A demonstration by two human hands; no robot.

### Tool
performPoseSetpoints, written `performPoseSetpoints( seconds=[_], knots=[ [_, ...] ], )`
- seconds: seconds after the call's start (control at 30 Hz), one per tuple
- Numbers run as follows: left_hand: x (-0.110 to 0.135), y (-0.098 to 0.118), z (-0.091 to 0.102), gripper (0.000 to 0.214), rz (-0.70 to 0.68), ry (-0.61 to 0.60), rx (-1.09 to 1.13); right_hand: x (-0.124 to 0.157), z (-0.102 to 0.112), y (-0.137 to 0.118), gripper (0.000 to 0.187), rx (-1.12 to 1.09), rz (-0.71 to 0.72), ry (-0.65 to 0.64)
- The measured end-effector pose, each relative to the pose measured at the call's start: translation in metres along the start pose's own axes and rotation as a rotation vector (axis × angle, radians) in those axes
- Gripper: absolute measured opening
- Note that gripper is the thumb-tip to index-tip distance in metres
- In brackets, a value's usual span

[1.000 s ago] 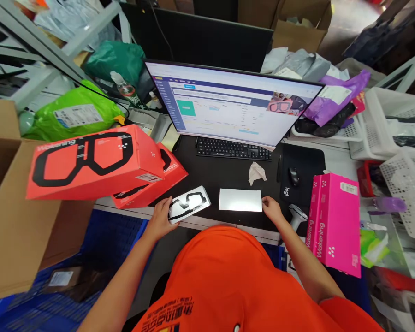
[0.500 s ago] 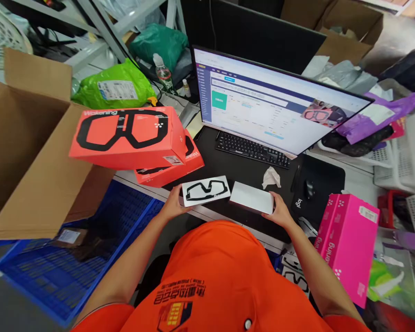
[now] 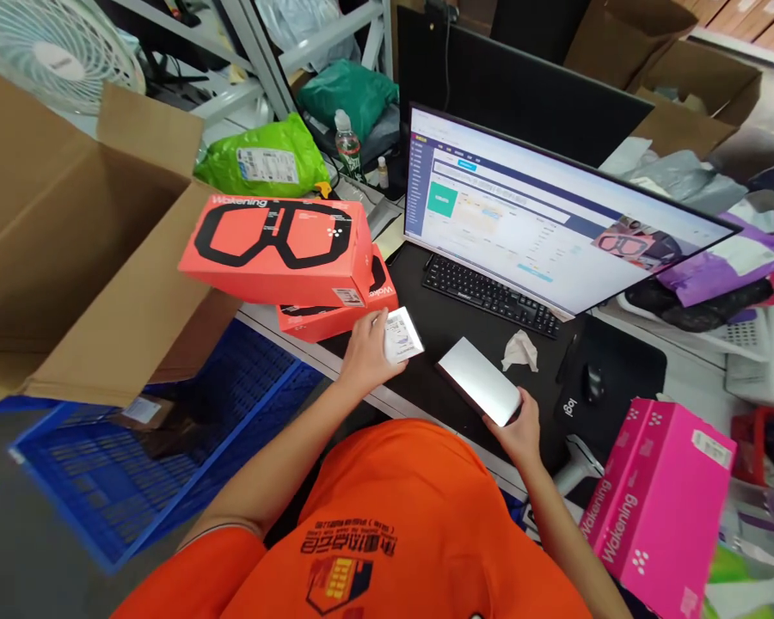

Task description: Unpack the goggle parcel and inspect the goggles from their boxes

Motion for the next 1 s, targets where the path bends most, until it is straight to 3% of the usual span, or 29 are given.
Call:
performPoseSetpoints(
  seconds=[0.13, 0.27, 0.43, 0.53, 0.67, 0.73, 0.8, 0.87, 1.0],
  knots=[
    [0.017, 0.017, -0.009, 0.115, 0.152, -0.016, -0.053, 0.015, 0.0, -0.004, 0.093, 0.043, 0.077, 0.077],
    [0.034, 0.012, -0.011, 0.113, 0.156, -0.07, -0.098, 0.024, -0.005, -0.011, 0.09, 0.041, 0.131, 0.15],
    [0.053, -0.008, -0.015, 0.087, 0.218, -0.063, 0.191, 0.028, -0.011, -0.012, 0.09, 0.075, 0.328, 0.148],
    [0.06, -0.009, -0.019, 0.083, 0.245, -0.035, 0.337, 0.029, -0.011, -0.009, 0.089, 0.104, 0.408, 0.128],
    [0.056, -0.01, -0.019, 0.117, 0.114, 0.068, 0.26, 0.029, -0.008, -0.007, 0.086, 0.151, 0.503, 0.125],
    [0.05, -0.014, -0.021, 0.128, -0.005, 0.015, 0.271, 0.028, -0.006, -0.007, 0.085, 0.181, 0.544, 0.119],
    [0.047, -0.018, -0.024, 0.126, -0.055, -0.051, 0.297, 0.027, -0.005, -0.006, 0.083, 0.207, 0.582, 0.115],
    [0.047, -0.02, -0.028, 0.122, 0.0, -0.052, 0.291, 0.028, -0.004, -0.003, 0.082, 0.232, 0.627, 0.105],
    [0.054, -0.012, -0.036, 0.118, 0.26, 0.133, 0.252, 0.035, -0.008, 0.013, 0.073, 0.312, 0.776, 0.08]
  ],
)
Point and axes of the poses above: each hand's wrist, its own x-axis away from the middle knuckle, its own z-axis out of the back of the hand, y = z × x, the point moved 2 cm from there along -x, towards the middle knuckle, and after that the axes turned 13 degrees about -x, right-handed, at the moved point
